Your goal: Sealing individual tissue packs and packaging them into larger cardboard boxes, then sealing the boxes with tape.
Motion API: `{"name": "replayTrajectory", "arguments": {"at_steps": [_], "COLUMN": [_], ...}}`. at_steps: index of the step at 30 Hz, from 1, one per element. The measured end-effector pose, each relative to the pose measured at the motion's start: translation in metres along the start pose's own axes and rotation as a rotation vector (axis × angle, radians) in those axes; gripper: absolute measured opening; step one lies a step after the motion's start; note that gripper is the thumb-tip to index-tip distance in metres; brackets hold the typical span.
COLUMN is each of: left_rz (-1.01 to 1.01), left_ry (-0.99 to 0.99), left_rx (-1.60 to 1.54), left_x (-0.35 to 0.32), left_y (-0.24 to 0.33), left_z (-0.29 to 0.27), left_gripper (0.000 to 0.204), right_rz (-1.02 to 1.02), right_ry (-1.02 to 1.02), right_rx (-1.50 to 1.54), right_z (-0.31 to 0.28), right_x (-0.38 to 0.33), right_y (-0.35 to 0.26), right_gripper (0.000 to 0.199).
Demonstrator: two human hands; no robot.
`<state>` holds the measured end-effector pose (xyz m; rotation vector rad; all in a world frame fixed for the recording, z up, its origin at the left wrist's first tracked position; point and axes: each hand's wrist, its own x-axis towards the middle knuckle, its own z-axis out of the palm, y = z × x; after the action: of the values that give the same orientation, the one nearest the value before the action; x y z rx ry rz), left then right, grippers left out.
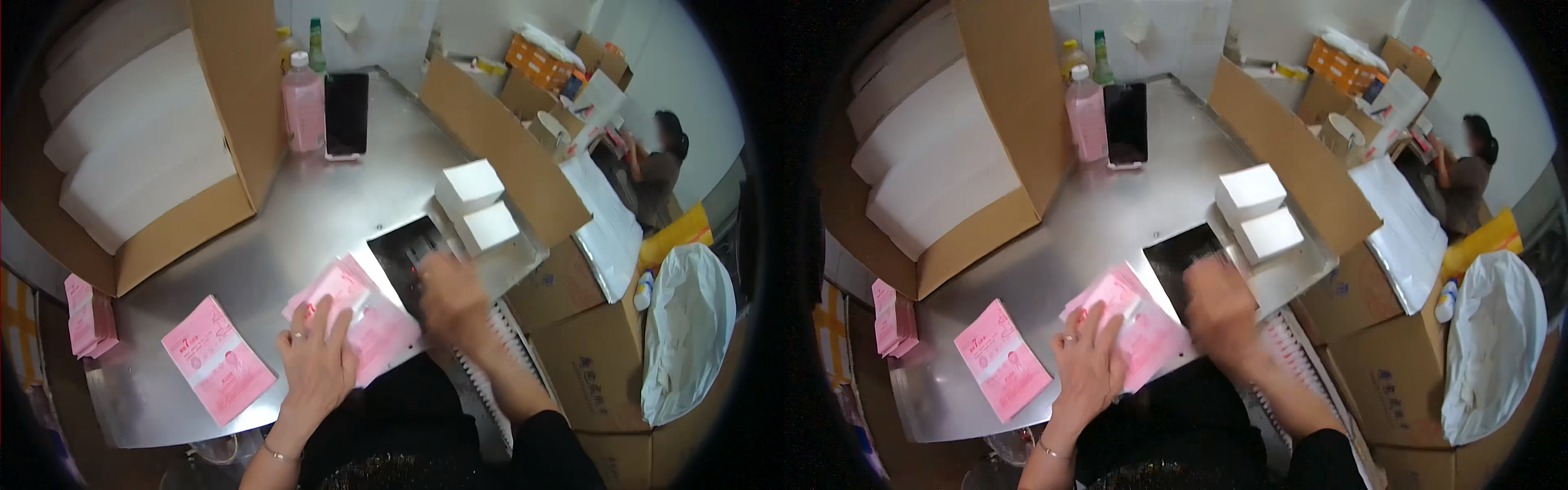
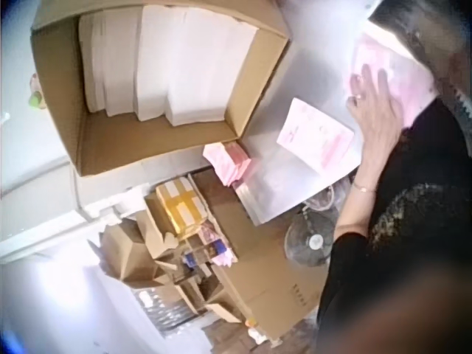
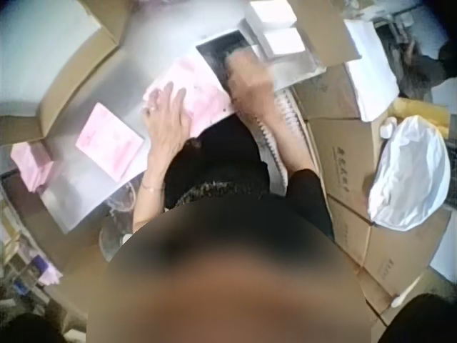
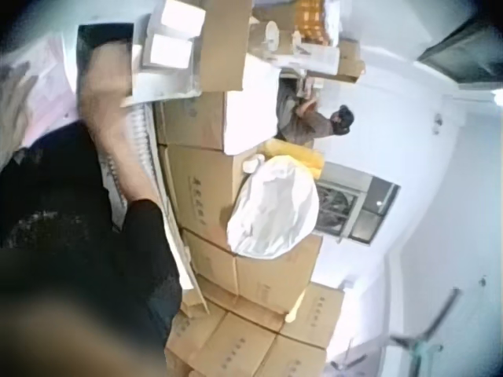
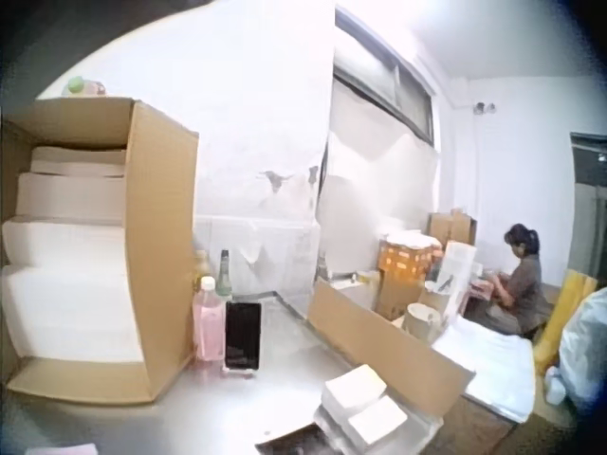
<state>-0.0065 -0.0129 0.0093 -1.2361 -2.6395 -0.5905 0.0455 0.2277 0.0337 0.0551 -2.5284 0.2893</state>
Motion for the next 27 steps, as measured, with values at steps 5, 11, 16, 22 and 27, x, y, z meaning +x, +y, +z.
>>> {"name": "replayTrajectory", "arguments": {"at_steps": [5, 11, 16, 22, 27], "left_rz": [-0.147, -0.063, 0.019, 0.022, 0.122], "left_ry": [0.036, -0.027, 0.031, 0.043, -0.021], "left_rx": [0.162, 0.249, 0.157, 0.038, -0.088], "left_x": [0.016, 0.024, 0.012, 0.016, 0.008], "left_y": [0.021, 0.019, 0.015, 0.013, 0.014], "left_z": [-0.001, -0.02, -0.002, 0.0, 0.003], "left_gripper": [0.058, 0.053, 0.052, 0.05, 0.047], "right_rz": [0.234, 0.333, 0.299, 0.297, 0.084], "right_ry": [0.183, 0.171, 0.234, 0.216, 0.299], "right_rx": [-0.493, -0.306, -0.2, -0.226, -0.192], "right_z": [0.005, -0.003, -0.002, -0.002, 0.006], "right_x": [0.001, 0.0, -0.006, -0.005, -0.009], "right_y": [0.089, 0.099, 0.104, 0.108, 0.077], "right_gripper": [0.018, 0.009, 0.008, 0.014, 0.031]}}
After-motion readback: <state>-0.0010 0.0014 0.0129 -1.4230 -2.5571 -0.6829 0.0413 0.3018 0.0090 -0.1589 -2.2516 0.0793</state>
